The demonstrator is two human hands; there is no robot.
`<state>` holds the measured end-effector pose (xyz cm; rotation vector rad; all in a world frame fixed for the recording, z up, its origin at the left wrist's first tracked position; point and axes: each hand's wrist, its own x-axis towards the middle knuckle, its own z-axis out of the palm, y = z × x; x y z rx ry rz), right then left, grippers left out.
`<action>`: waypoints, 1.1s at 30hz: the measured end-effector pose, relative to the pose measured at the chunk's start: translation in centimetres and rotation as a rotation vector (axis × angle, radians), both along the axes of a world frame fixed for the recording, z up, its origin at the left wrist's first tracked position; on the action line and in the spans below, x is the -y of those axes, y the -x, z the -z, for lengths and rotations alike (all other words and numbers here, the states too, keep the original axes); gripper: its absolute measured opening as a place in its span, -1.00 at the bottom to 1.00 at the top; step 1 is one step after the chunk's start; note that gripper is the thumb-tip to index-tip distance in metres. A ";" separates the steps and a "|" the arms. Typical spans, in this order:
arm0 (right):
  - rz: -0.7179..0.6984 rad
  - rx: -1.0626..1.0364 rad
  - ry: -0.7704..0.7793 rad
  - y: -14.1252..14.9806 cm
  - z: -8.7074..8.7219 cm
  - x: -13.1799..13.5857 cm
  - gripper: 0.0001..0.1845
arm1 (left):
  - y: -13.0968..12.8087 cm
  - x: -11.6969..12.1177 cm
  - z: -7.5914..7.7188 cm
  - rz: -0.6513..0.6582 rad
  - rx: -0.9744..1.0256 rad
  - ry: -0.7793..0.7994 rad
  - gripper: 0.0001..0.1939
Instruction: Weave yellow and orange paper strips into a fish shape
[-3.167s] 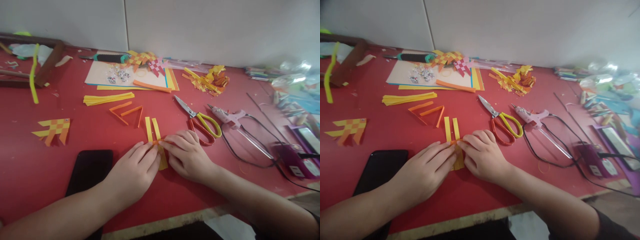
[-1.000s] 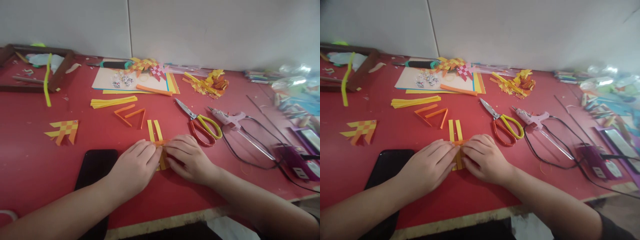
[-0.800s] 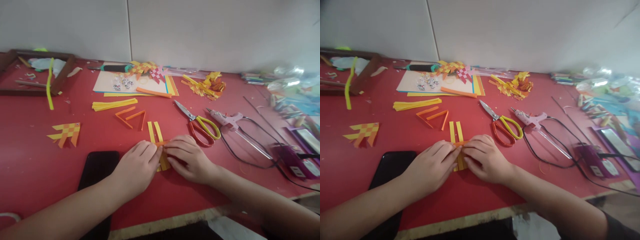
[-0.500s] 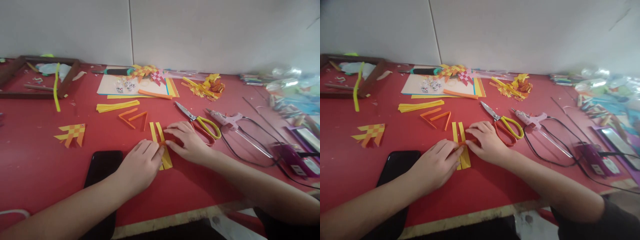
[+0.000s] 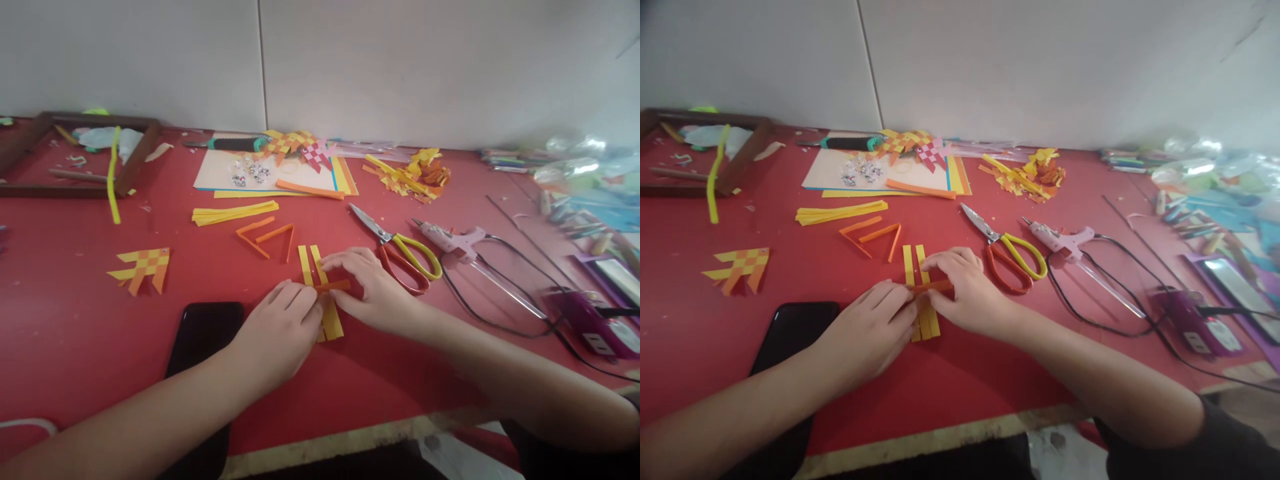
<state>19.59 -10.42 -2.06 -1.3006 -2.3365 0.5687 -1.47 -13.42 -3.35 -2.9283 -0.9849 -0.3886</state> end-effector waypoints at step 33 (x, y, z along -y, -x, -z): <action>-0.135 -0.020 -0.330 -0.9 1.7 1.6 -0.72 | 0.1 0.1 0.2 0.017 0.025 -0.030 -0.90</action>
